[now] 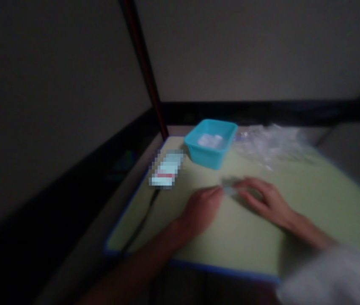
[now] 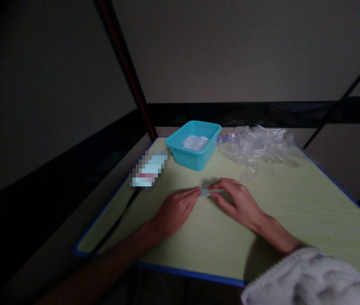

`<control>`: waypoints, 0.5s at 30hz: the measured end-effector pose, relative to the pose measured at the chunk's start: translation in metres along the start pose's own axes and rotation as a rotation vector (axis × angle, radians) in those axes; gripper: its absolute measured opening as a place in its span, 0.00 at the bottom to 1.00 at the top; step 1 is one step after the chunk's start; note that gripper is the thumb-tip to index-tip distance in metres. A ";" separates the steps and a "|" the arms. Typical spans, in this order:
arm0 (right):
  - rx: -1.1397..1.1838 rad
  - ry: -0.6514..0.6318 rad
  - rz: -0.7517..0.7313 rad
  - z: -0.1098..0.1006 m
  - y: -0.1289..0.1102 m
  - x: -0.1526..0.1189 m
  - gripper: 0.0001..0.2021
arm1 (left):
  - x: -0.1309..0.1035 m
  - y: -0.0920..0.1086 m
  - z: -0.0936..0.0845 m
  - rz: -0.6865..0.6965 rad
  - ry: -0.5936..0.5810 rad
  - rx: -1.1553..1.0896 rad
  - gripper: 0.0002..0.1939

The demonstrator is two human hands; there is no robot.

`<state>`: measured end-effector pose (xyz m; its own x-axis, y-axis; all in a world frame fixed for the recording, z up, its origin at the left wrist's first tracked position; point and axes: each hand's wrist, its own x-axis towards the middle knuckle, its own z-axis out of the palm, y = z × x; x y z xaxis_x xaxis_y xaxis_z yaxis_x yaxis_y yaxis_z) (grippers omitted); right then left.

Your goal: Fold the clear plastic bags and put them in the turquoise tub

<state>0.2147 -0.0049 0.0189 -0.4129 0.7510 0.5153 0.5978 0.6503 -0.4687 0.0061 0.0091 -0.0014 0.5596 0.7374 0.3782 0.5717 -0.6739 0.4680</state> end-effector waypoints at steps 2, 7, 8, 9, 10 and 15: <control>0.166 0.072 0.150 -0.004 -0.004 0.003 0.09 | 0.001 0.004 -0.003 -0.089 -0.004 -0.119 0.11; 0.605 0.035 0.487 -0.007 -0.006 0.013 0.27 | 0.002 0.005 -0.001 -0.368 -0.061 -0.627 0.17; 0.635 0.023 0.528 -0.005 -0.006 0.015 0.27 | 0.002 0.004 0.001 -0.425 -0.054 -0.744 0.17; 0.641 0.032 0.555 -0.004 -0.007 0.017 0.27 | 0.002 0.003 0.003 -0.476 -0.043 -0.845 0.16; 0.629 0.063 0.570 -0.002 -0.008 0.019 0.26 | 0.002 0.002 0.006 -0.518 -0.031 -0.928 0.15; 0.527 0.243 0.591 0.001 -0.022 0.028 0.22 | 0.002 0.002 0.006 -0.612 -0.040 -1.144 0.16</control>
<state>0.1891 0.0017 0.0425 0.0644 0.9795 0.1910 0.2440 0.1701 -0.9547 0.0120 0.0087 -0.0041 0.4200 0.8945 -0.1533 -0.0827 0.2059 0.9751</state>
